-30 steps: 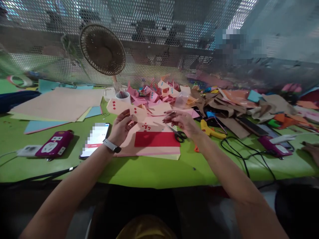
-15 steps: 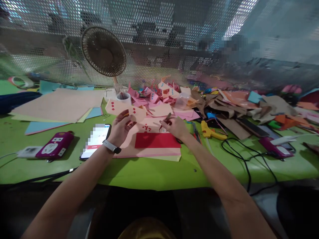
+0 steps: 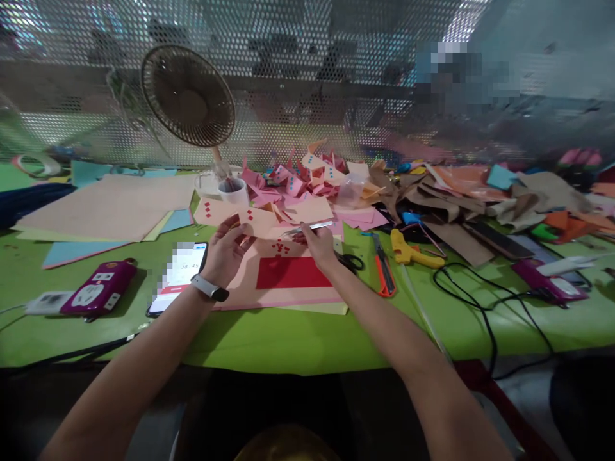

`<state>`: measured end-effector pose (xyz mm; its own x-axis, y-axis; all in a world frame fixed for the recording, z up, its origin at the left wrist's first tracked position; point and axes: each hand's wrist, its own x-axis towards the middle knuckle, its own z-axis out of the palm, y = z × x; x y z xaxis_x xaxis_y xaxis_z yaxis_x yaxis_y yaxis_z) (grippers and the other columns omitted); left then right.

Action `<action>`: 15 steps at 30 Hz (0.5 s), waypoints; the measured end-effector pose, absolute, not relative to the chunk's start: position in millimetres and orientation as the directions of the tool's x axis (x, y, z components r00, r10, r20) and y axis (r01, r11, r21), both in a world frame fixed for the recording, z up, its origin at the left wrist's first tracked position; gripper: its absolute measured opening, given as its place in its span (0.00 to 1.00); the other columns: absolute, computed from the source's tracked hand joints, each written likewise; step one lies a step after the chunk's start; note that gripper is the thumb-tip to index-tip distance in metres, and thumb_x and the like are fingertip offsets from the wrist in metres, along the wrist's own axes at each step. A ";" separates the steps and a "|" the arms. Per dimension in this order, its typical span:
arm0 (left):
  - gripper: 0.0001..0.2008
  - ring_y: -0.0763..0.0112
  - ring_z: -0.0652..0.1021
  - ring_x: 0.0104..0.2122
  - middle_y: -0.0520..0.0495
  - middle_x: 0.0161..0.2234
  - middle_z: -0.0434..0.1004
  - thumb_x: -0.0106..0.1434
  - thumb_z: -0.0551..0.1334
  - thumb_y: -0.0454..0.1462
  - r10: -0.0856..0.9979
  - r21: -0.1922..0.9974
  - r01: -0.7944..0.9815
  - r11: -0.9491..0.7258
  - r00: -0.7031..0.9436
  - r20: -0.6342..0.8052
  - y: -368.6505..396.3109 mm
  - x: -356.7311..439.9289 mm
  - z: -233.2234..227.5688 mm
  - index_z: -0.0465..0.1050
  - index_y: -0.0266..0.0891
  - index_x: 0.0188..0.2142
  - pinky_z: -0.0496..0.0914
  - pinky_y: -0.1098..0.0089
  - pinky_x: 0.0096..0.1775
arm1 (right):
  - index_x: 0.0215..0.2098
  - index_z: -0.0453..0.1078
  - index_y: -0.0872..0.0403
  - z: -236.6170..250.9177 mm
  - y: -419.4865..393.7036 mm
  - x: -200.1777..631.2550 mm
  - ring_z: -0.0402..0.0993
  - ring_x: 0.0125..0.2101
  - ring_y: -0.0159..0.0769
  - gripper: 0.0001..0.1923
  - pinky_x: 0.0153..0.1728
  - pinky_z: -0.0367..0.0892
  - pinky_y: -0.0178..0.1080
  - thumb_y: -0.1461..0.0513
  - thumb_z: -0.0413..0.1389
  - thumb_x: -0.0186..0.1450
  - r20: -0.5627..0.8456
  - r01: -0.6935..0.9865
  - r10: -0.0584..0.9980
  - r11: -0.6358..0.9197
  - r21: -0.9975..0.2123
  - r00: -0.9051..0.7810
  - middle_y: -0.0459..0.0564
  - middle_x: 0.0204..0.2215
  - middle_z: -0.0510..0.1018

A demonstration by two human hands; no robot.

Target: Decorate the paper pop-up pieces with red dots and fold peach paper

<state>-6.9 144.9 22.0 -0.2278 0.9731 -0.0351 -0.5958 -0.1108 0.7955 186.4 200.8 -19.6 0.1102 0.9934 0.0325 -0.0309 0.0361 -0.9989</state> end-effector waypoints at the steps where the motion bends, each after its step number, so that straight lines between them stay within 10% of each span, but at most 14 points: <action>1: 0.17 0.76 0.77 0.30 0.53 0.32 0.77 0.48 0.71 0.33 0.972 0.800 -0.590 -0.112 -0.232 -0.035 145.9 -7.2 20.9 0.75 0.42 0.38 0.73 0.69 0.39 | 0.26 0.71 0.53 -22.0 201.3 187.3 0.80 0.24 0.37 0.16 0.29 0.75 0.35 0.49 0.61 0.59 0.040 -0.031 0.994 0.044 -0.999 0.104 0.50 0.22 0.82; 15: 0.18 0.76 0.76 0.31 0.53 0.33 0.76 0.47 0.71 0.32 0.972 0.808 -0.577 -0.115 -0.232 -0.028 146.2 -4.6 19.4 0.75 0.42 0.39 0.72 0.70 0.38 | 0.29 0.73 0.52 -38.3 211.8 193.4 0.80 0.26 0.41 0.20 0.33 0.76 0.41 0.44 0.61 0.56 0.119 0.038 0.991 0.117 -0.992 0.057 0.49 0.25 0.82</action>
<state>-4.6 146.2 19.4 -0.2320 0.9723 -0.0277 -0.5773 -0.1147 0.8084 193.4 211.8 -38.3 0.0570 0.9913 0.1190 0.0384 0.1169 -0.9924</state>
